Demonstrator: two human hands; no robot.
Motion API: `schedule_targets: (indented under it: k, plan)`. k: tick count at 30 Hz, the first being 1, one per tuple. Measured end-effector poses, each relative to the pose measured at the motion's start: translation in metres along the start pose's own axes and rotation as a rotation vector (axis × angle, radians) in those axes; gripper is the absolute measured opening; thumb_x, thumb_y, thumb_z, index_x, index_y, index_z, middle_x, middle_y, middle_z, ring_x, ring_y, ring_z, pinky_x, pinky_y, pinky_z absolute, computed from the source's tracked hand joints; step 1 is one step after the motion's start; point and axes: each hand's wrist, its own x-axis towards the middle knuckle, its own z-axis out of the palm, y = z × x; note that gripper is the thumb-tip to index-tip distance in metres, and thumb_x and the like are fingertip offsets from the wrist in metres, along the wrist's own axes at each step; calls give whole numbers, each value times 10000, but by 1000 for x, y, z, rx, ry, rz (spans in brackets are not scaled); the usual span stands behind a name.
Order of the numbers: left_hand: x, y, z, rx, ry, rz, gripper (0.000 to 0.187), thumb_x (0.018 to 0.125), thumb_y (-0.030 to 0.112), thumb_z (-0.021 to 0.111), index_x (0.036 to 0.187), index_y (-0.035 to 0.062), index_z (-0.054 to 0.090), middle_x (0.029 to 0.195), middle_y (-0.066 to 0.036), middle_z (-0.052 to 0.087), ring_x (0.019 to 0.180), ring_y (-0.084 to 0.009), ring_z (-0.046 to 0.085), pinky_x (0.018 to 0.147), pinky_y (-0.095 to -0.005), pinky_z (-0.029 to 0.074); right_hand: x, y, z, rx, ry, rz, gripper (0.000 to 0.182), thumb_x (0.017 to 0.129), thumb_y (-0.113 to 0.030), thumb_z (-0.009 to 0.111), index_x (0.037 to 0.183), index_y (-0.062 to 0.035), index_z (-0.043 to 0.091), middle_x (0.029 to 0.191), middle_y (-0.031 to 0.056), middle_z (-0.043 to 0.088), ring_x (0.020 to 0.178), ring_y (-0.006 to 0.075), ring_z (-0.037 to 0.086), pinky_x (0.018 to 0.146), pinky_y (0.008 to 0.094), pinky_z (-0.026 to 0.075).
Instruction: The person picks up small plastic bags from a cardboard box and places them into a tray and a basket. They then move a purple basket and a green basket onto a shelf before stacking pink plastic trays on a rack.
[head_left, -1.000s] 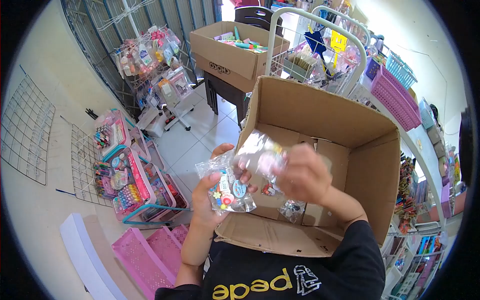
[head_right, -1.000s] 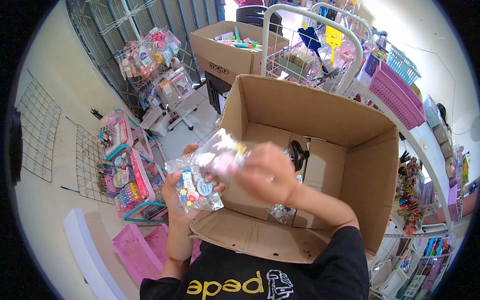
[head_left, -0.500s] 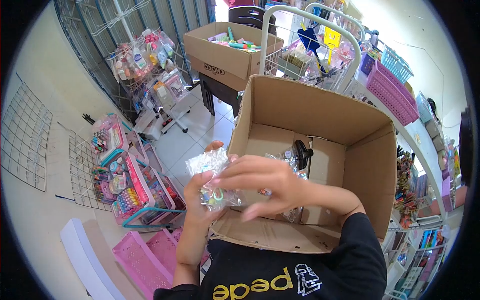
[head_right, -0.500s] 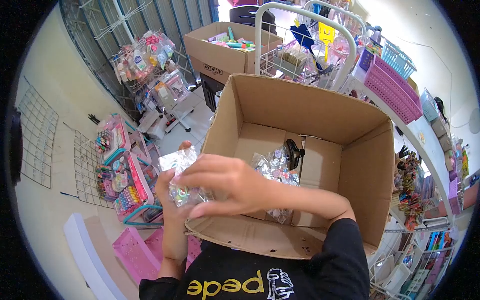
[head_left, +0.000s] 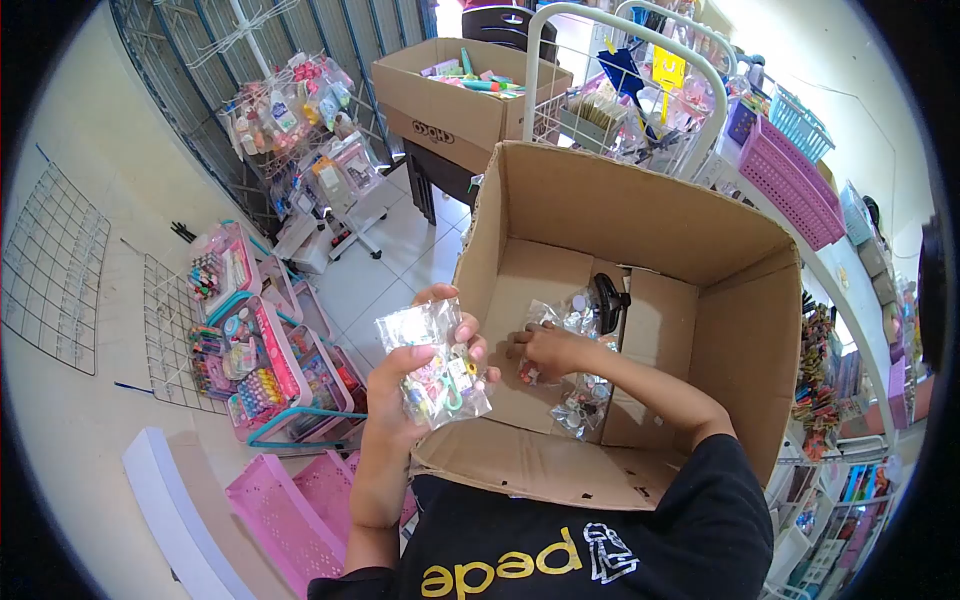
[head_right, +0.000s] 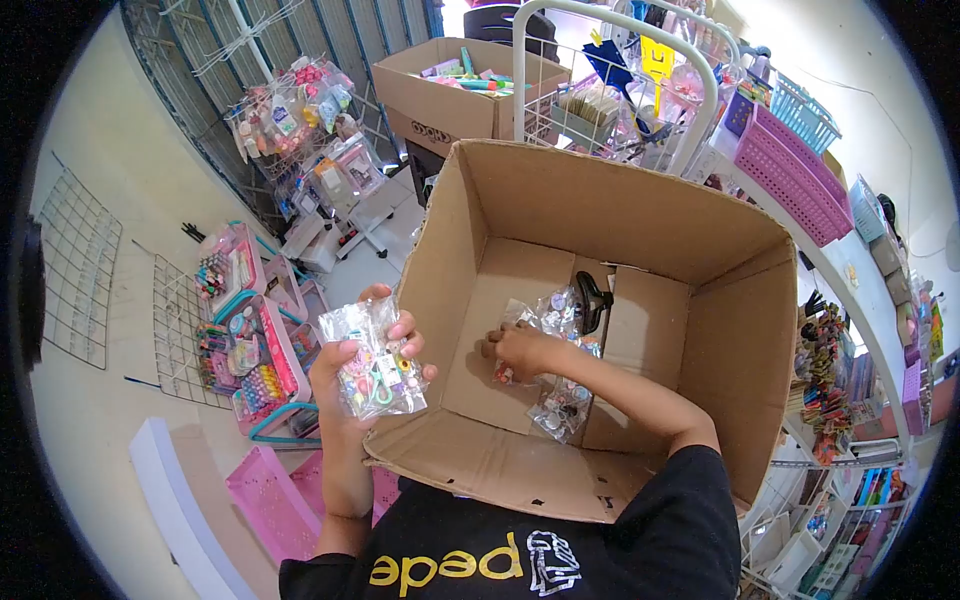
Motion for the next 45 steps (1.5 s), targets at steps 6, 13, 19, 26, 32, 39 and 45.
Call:
schedule_targets:
  k: [6,13,19,26,32,39,45]
  plan:
    - [3,1,1,-51,-16,-5,525,639,117,540,1114,113,319,811,-85,380,771,-203,449,691,-409,436,10,10,5,2,-107,-21,214,618,-155,611,799,-46,581,787,127,543,774,272,523,700,323,423]
    - [26,7,3,60,-45,-87,536,655,210,555,1126,115,318,846,-84,387,773,-196,441,695,-440,408,-3,-6,-98,265,75,-105,165,642,-129,633,785,-55,594,714,80,603,654,212,578,602,291,447]
    - [41,12,6,-82,-35,-40,454,694,161,494,1114,106,330,855,-85,427,767,-193,463,701,-414,434,-37,-62,-202,346,245,-44,313,657,-72,631,949,-51,519,915,57,561,825,124,532,633,264,454]
    - [41,19,17,-45,-98,-266,456,693,183,483,1117,114,331,867,-75,426,789,-184,441,680,-384,399,-72,-130,-193,725,640,166,396,661,-33,638,1013,-39,459,1028,48,474,905,79,446,552,147,437]
    - [11,35,15,-186,-131,-277,502,654,231,497,1115,134,322,842,-70,367,746,-174,406,636,-389,360,-107,-184,-149,507,907,394,162,700,-37,607,858,-22,576,977,39,472,815,54,460,490,155,400]
    - [-49,12,45,-217,-352,-212,544,680,244,528,1153,145,280,842,-59,338,724,-169,371,590,-374,335,-146,-230,-93,800,1220,312,331,682,-31,617,987,-42,490,996,43,482,863,84,486,670,209,443]
    - [-83,-82,95,-198,-283,-466,540,614,210,530,1105,142,318,829,-88,367,730,-197,419,625,-369,392,-218,-290,-58,884,1210,332,465,669,-16,631,1077,-47,410,1041,71,464,876,96,498,736,238,454]
